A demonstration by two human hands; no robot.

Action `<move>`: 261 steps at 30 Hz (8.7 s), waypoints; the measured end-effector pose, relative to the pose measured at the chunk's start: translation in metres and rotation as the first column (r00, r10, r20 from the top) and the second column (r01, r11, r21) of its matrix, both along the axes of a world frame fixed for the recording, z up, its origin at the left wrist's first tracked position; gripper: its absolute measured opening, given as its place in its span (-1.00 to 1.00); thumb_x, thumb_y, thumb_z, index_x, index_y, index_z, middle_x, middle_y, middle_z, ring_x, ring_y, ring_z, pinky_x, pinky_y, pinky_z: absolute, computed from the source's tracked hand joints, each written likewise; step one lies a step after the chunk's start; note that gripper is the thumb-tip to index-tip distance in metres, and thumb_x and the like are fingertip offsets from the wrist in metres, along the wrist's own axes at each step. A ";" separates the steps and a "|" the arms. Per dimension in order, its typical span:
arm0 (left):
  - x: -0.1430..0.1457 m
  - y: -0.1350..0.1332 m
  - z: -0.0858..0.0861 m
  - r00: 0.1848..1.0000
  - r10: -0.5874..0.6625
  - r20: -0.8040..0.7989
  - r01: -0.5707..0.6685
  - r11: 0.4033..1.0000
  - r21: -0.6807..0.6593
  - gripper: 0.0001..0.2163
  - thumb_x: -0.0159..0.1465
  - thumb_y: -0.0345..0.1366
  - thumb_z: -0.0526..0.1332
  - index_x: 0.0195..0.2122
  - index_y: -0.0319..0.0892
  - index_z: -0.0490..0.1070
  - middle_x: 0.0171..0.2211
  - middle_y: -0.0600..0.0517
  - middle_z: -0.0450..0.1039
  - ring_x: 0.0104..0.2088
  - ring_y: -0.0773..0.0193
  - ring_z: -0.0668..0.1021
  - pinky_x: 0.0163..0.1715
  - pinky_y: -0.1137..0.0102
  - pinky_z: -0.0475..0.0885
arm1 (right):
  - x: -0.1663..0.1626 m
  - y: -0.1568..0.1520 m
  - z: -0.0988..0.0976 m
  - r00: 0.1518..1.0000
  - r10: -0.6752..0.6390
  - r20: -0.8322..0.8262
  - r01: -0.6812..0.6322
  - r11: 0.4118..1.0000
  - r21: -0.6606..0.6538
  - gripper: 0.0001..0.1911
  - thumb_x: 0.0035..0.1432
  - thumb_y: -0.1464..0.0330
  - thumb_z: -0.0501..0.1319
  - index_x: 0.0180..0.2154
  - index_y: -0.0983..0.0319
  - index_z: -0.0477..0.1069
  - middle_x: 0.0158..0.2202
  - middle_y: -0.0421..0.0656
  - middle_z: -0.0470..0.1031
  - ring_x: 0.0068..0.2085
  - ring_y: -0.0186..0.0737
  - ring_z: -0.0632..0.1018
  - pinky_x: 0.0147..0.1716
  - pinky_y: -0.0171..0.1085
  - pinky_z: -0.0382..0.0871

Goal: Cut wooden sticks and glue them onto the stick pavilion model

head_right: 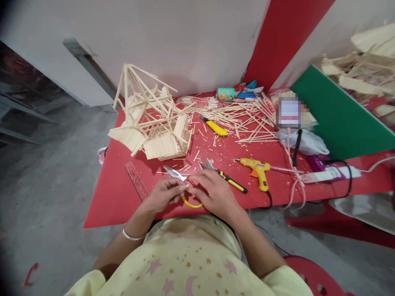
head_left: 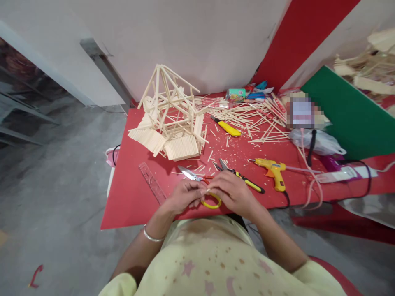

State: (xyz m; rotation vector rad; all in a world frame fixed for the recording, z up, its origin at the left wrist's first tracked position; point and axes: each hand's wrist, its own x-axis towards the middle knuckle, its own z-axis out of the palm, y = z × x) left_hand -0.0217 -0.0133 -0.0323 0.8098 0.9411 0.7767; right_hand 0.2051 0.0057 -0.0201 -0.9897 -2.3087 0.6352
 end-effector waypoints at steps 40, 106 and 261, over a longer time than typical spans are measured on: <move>0.060 0.033 0.010 0.863 0.437 -0.254 -0.299 0.847 0.440 -0.84 0.30 -0.25 0.26 -0.40 -0.18 0.48 -0.51 0.11 0.43 -0.50 0.39 0.39 -0.43 0.51 0.28 | 0.036 -0.015 -0.006 0.883 -0.317 0.346 0.383 0.913 -0.142 -0.10 -0.02 0.41 0.23 0.37 0.30 0.05 0.09 0.14 0.43 0.06 0.14 0.50 0.02 0.04 0.43; 0.051 0.010 -0.029 0.963 0.260 0.065 -0.264 0.963 0.062 -0.67 0.23 -0.01 0.34 -0.28 -0.18 0.36 -0.68 0.15 0.43 -0.80 0.44 0.33 -0.80 0.57 0.18 | 0.030 -0.046 -0.017 0.898 -0.333 0.289 0.402 0.887 -0.227 -0.23 0.04 0.40 0.17 0.31 0.24 0.10 0.13 0.10 0.41 0.16 0.13 0.45 0.11 0.11 0.38; -0.018 0.013 -0.042 0.973 0.230 -0.029 -0.208 0.922 0.328 -0.64 0.32 -0.05 0.27 -0.47 -0.23 0.43 -0.59 0.06 0.40 -0.57 0.39 0.42 -0.49 0.44 0.36 | 0.001 0.019 -0.003 0.903 -0.030 0.428 0.052 0.998 -0.040 -0.39 0.18 -0.13 0.21 0.08 0.12 0.48 -0.22 -0.08 0.67 -0.21 -0.07 0.66 -0.27 -0.26 0.36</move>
